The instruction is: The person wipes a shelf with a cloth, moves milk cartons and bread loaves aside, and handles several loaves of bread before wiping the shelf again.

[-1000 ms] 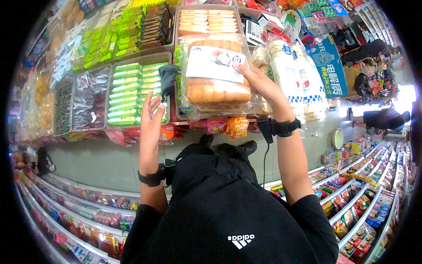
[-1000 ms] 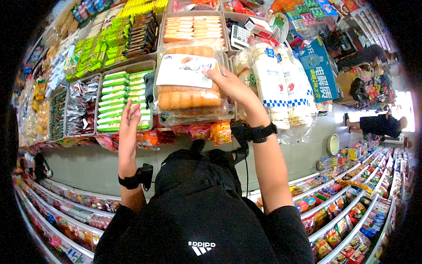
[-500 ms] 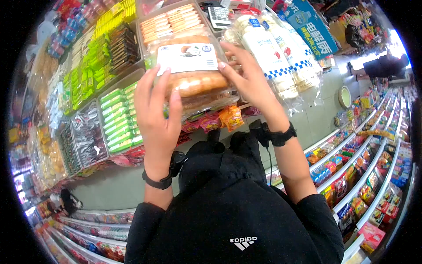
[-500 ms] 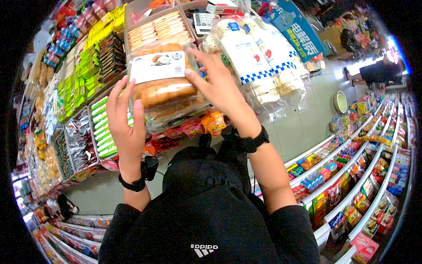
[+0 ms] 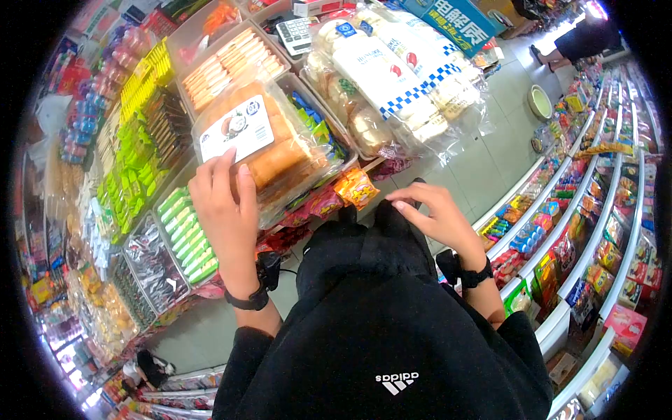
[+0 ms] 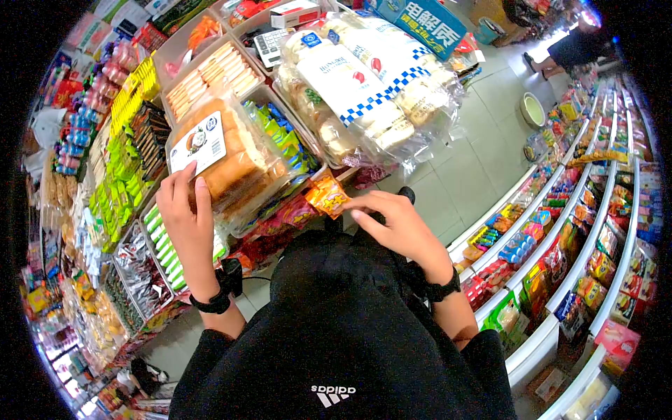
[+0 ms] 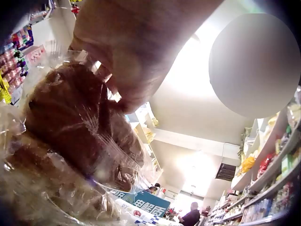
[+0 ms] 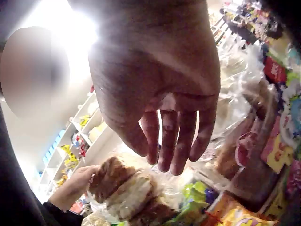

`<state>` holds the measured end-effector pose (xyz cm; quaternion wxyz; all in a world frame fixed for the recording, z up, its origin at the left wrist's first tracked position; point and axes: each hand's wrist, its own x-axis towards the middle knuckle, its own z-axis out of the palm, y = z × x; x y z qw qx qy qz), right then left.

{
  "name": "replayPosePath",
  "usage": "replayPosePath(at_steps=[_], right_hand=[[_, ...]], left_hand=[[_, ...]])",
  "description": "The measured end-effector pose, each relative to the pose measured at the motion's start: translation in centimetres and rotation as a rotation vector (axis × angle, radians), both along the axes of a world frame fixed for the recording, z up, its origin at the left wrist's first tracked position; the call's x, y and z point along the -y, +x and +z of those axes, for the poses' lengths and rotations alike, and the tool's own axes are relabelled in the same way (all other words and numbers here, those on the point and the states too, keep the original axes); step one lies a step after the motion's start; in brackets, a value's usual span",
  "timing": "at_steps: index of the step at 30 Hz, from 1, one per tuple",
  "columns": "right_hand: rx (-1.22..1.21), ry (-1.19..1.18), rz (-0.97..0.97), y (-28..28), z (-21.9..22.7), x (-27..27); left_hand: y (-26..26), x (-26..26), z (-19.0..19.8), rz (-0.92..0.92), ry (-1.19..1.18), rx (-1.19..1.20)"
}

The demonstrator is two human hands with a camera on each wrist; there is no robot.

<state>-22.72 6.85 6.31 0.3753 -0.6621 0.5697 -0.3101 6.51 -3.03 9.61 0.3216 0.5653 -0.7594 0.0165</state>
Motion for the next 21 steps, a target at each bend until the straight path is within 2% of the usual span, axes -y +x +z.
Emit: replayPosePath(at_steps=[3,5,7,11,17,19,21], right_hand=[[0.049,0.027,-0.144,-1.2,-1.3,-2.2],[0.042,0.038,-0.16,-1.2,-1.1,-2.5],[-0.004,0.011,-0.165,-1.3,-1.0,-2.5],[0.009,0.0,-0.17,-1.4,-0.4,-2.4],[0.015,-0.072,-0.186,-1.7,0.8,-1.6],[-0.014,-0.099,-0.188,-1.8,0.3,-1.8],[-0.053,-0.134,-0.232,-1.9,-0.4,-2.6]], left_hand=[[-0.6,0.4,0.5,-0.01,0.007,-0.008],[-0.8,0.6,0.7,-0.027,-0.006,-0.024],[-0.7,0.4,1.0,0.034,0.047,-0.049],[-1.1,0.6,1.1,0.013,-0.077,-0.059],[-0.6,-0.4,1.8,0.045,-0.14,-0.054],[-0.7,-1.4,2.0,0.036,-0.381,-0.046],[-1.4,-3.9,1.2,-0.11,-0.444,-0.188]])
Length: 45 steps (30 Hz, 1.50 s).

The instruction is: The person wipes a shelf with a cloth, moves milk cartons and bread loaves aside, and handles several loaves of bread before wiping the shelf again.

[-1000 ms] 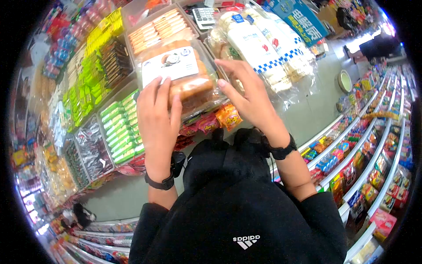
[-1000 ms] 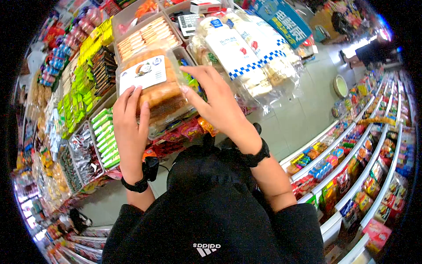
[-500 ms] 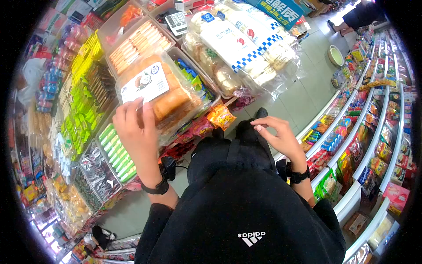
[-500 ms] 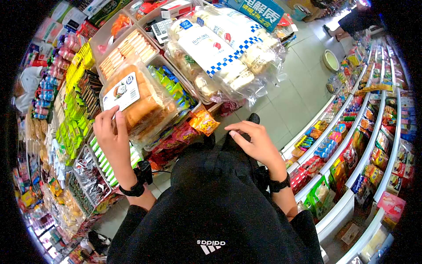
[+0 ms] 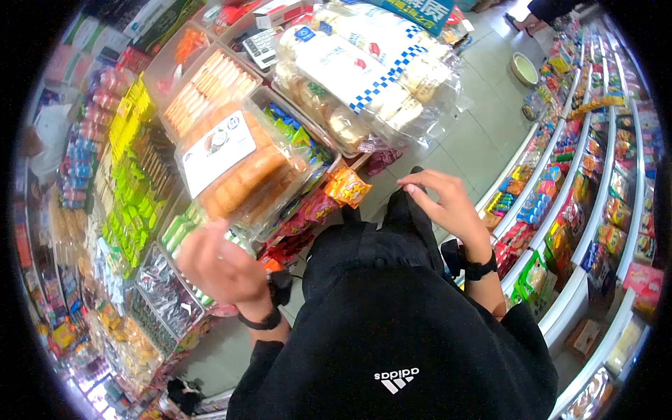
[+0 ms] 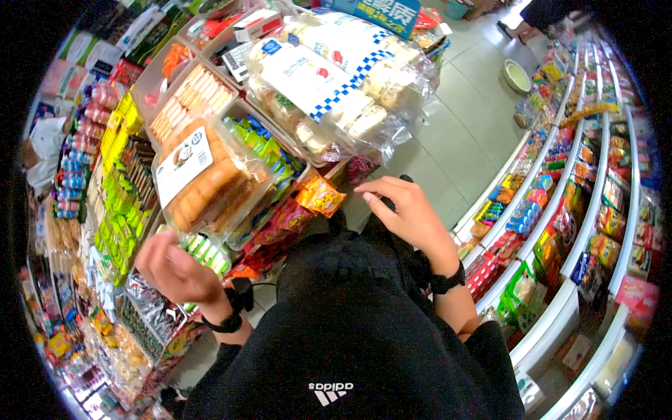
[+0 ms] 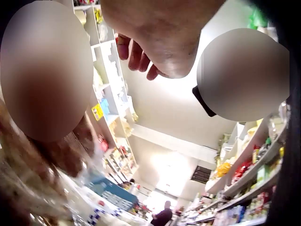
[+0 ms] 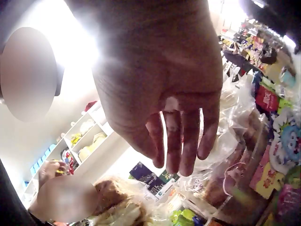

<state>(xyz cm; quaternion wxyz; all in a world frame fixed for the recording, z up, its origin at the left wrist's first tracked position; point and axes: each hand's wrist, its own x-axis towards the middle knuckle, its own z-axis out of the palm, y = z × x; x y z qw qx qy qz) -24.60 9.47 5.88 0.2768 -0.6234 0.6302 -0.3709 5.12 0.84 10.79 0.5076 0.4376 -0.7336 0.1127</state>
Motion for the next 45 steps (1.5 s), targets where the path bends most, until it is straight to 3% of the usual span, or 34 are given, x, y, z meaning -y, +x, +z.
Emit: replayPosePath(at_steps=[2,4,7,8,10,11,13,16,19,27,31,36,42,45], right_hand=[[-0.053,0.007,-0.068,-0.2,-0.7,-0.8],[-0.066,0.031,-0.053,0.1,-1.3,-1.2],[-0.126,0.036,-0.172,-1.5,-0.3,-4.1],[-0.09,0.023,-0.147,-1.3,-0.3,-3.9],[-0.109,0.053,-0.299,-1.5,0.2,-6.0],[-0.136,0.074,-0.303,-1.9,0.1,-6.1],[-0.191,0.153,-0.427,-1.5,0.0,-8.4],[-0.114,0.231,-0.493,-0.8,0.0,-11.1],[-0.119,0.247,-0.578,-0.9,-0.2,-13.7],[-0.125,0.278,-0.611,-3.1,-0.4,-17.1],[-0.09,0.245,-0.75,-4.2,-1.0,-19.7],[-0.087,0.293,-0.677,-5.6,-3.3,-22.7],[-0.012,0.269,-0.71,-11.6,-1.0,-26.6],[0.026,0.166,-0.793,-14.6,2.3,-30.3]], left_hand=[[-1.1,-1.0,-1.1,-0.374,0.019,-0.033],[-3.0,-1.8,-0.7,-0.446,0.102,-0.011],[-9.0,-1.0,-2.6,-0.813,0.307,0.015],[-9.1,-1.6,-2.7,-0.824,0.347,0.042],[-11.4,-2.0,-3.3,-1.098,0.522,0.103],[-12.0,-2.3,-3.3,-1.091,0.475,0.083],[-14.0,-2.5,-3.6,-1.303,0.598,0.138],[-16.0,-3.5,-3.9,-1.466,0.727,0.15],[-17.9,-4.4,-3.9,-1.554,0.72,0.181],[-21.0,-5.5,-4.1,-1.45,0.882,0.045],[-23.9,-6.8,-4.4,-1.506,0.885,0.179],[-26.1,-8.6,-3.7,-1.437,0.886,0.293],[-33.3,-13.3,-2.4,-1.437,0.852,0.407],[-38.8,-16.9,-1.0,-1.629,0.675,0.442]])
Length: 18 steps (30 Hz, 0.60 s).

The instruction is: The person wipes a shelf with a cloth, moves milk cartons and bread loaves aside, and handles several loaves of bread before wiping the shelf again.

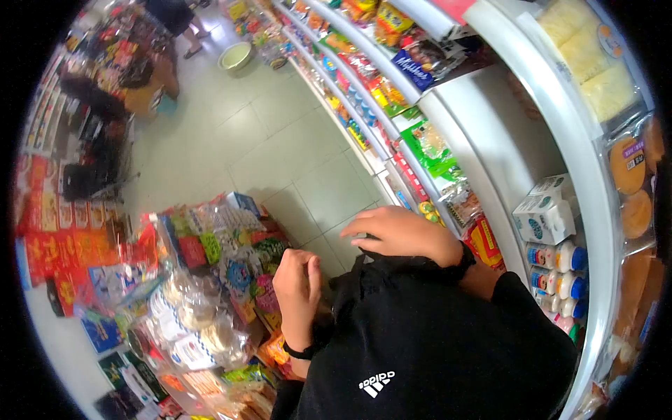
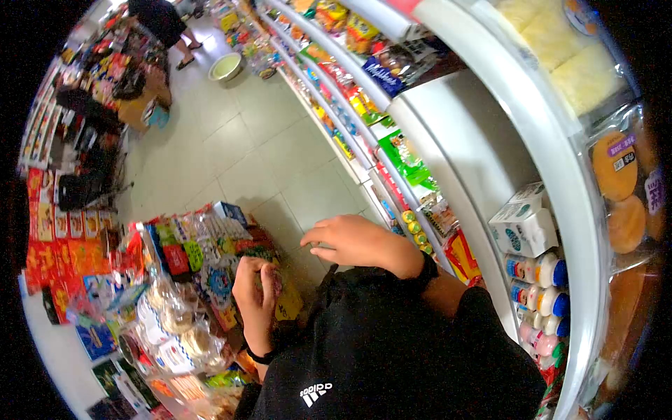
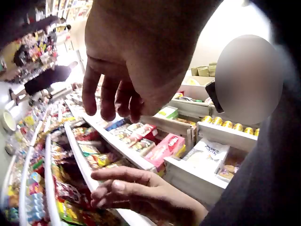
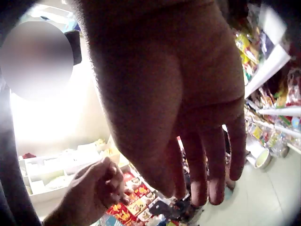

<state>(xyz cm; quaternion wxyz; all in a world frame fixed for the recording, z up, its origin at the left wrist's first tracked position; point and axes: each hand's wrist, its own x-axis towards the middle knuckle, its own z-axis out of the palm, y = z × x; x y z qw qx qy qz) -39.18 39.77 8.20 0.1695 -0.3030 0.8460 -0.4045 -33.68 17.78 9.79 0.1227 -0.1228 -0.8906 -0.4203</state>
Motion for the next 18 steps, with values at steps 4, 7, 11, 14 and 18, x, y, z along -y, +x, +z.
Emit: replayPosePath(at_steps=[4,7,11,14,18], right_hand=[[-0.03,-0.065,-0.293,-2.2,1.8,-4.4],[-0.018,-0.109,-0.534,-2.3,1.0,-6.5],[-0.024,-0.179,-0.828,-1.9,1.3,-8.5],[0.046,-0.219,-1.083,-1.6,2.1,-10.0],[-0.157,-0.379,-1.434,-3.0,1.3,-14.1]], left_hand=[[-6.2,-5.4,0.9,-0.264,-0.034,0.026],[-9.2,-8.6,-0.1,-0.442,0.037,0.059],[-13.0,-11.0,-1.3,-0.705,0.004,0.218],[-16.4,-12.4,-2.3,-0.821,0.028,0.178],[-20.3,-12.8,-2.0,-0.954,0.088,0.129]])
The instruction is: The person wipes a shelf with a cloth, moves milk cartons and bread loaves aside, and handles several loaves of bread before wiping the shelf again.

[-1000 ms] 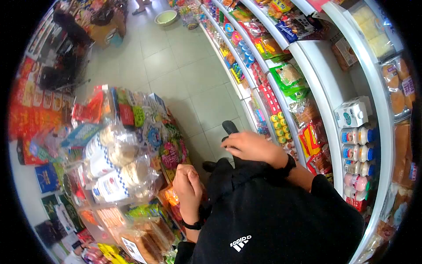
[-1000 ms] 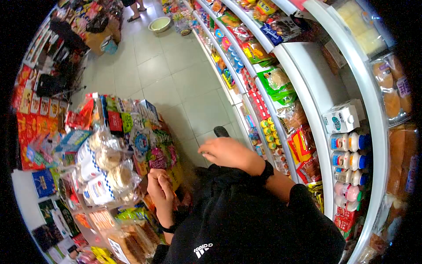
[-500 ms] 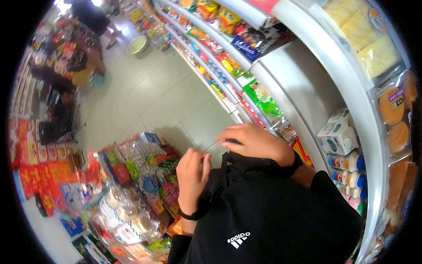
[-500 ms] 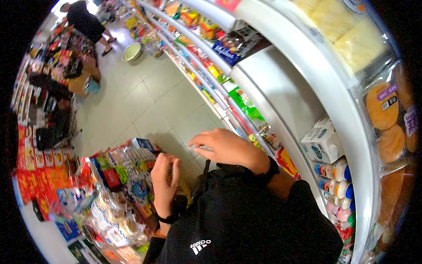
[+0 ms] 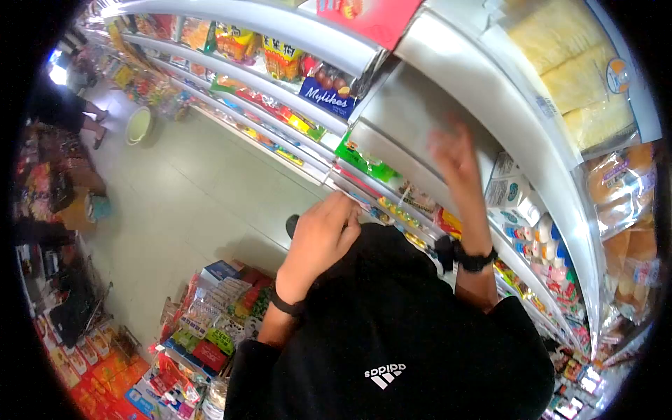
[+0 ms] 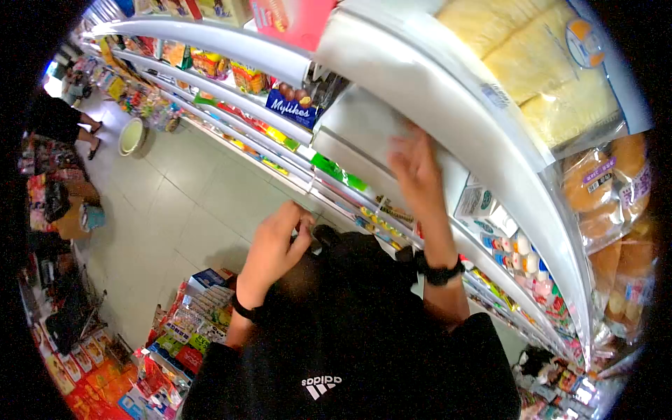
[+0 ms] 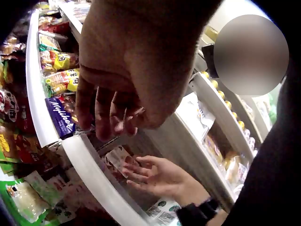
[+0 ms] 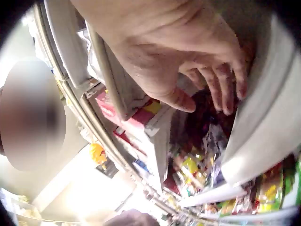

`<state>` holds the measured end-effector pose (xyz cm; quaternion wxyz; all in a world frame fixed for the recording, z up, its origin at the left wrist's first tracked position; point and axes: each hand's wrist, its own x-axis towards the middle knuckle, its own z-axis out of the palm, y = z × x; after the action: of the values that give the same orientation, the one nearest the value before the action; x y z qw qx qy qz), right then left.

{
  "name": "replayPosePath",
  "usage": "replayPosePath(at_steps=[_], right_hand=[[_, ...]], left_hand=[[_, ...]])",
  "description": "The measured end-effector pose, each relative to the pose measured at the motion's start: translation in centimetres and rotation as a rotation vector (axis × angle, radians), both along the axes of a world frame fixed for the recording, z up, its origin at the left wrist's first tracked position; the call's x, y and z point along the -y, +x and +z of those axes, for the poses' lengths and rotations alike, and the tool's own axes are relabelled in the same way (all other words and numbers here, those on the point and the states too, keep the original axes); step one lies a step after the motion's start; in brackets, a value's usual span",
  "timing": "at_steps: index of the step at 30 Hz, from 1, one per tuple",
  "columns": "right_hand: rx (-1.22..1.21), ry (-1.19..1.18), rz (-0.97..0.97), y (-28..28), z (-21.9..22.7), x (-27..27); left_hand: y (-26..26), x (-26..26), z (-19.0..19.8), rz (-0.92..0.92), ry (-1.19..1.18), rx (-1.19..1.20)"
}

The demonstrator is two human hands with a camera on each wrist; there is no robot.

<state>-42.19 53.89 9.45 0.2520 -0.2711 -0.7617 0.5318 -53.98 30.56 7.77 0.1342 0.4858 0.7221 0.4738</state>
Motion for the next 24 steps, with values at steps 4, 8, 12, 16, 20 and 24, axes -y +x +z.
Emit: replayPosePath(at_steps=[4,8,12,16,20,24], right_hand=[[0.376,0.843,-0.322,-3.0,-3.5,-13.4],[0.504,1.355,-0.601,-4.6,-4.3,-20.6],[0.436,1.115,-0.615,-4.6,-3.9,-22.6],[0.268,0.643,-0.452,-3.8,-3.2,-22.5],[0.245,0.392,-0.372,-2.5,-2.8,-22.3],[0.457,0.702,-0.39,0.3,-3.8,-23.8]], left_hand=[[-3.1,1.6,0.7,-0.114,0.05,0.07],[-5.9,4.0,-0.2,-0.124,0.092,0.141],[-8.9,6.9,-0.8,-0.01,0.12,0.151],[-10.9,9.4,-1.6,0.108,0.095,0.164],[-12.2,10.4,-1.4,0.146,0.113,0.185],[-13.0,9.6,-1.2,0.112,0.12,0.169]])
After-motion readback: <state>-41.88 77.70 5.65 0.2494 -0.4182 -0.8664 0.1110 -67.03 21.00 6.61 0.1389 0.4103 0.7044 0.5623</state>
